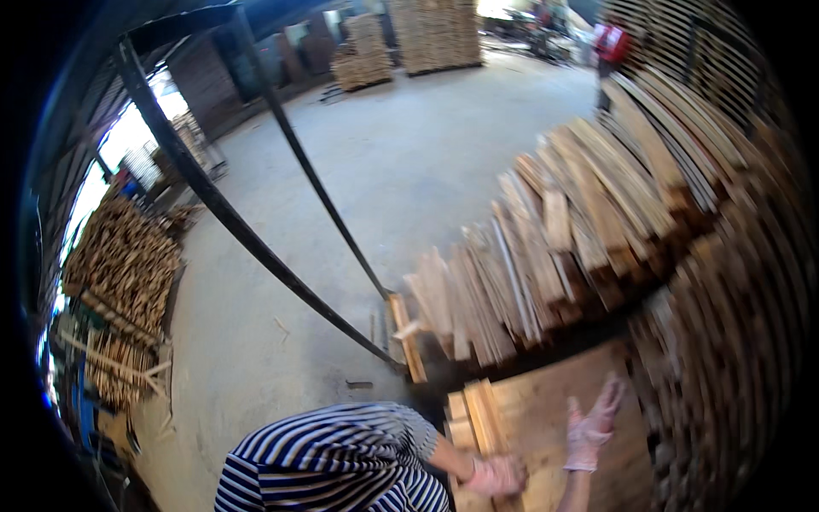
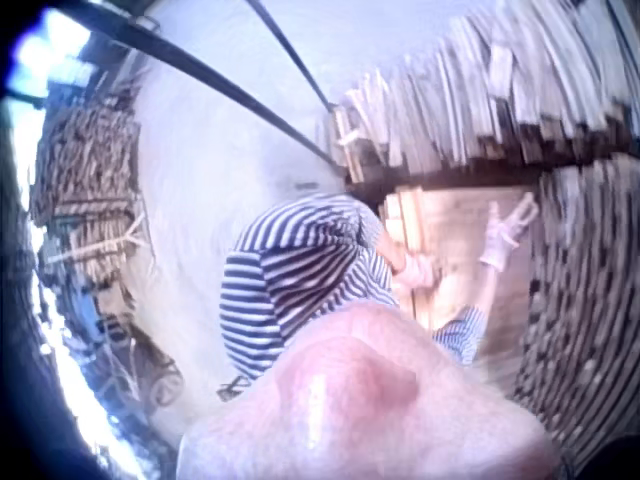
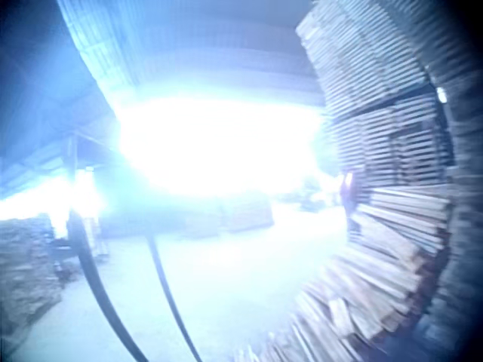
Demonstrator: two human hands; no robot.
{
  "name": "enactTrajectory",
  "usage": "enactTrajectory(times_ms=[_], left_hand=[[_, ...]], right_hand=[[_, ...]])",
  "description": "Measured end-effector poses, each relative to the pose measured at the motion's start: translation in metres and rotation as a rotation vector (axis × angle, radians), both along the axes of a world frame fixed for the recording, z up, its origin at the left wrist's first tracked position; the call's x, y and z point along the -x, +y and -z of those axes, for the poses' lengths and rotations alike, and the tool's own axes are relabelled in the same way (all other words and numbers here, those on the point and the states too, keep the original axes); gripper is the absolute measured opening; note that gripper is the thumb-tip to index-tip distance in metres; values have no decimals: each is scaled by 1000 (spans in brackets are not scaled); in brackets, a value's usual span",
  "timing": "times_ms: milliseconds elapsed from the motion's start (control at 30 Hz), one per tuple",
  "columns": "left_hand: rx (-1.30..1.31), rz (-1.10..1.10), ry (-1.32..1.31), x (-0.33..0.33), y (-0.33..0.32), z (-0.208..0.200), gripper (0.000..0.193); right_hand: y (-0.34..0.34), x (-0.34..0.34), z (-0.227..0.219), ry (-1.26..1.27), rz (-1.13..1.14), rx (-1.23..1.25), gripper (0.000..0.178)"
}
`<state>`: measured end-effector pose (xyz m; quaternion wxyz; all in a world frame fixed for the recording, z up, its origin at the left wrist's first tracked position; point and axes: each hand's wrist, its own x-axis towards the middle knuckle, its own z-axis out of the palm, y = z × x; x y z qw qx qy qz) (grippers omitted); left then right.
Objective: The person repeatedly picks up small bundles of wooden planks from a large pile and places them onto a metal rack. The task involves continuous lifting and stacking of the wood pieces in a repetitive cycle.
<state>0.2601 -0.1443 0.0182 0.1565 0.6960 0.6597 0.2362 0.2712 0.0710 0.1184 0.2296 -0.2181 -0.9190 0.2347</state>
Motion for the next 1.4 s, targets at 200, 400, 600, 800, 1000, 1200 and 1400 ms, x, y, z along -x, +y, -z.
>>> enactTrajectory(times_ms=[200, 400, 600, 800, 1000, 1200, 1400], left_hand=[[187, -81, -299, 93, 7, 3, 45], [221, -78, -517, 178, 16, 3, 60], [-1, -355, -842, 242, 22, -55, 57], [-345, -384, -834, 353, 57, -80, 41], [-281, -642, -2201, 296, 118, -136, 56], [-258, -472, -1657, 183, 105, -70, 45], [219, -590, -1737, 90, 136, -129, 49]], right_hand=[[49, 256, -76, -322, 114, -662, 117], [151, 368, -10, -507, 169, -969, 111], [105, 368, -61, -796, 165, -548, 134], [16, 264, -110, -576, -242, 177, 116], [-18, 110, -136, -960, -113, 144, 114], [3, 28, -120, -693, -136, 645, 115], [39, -52, -62, -318, 171, 626, 109]])
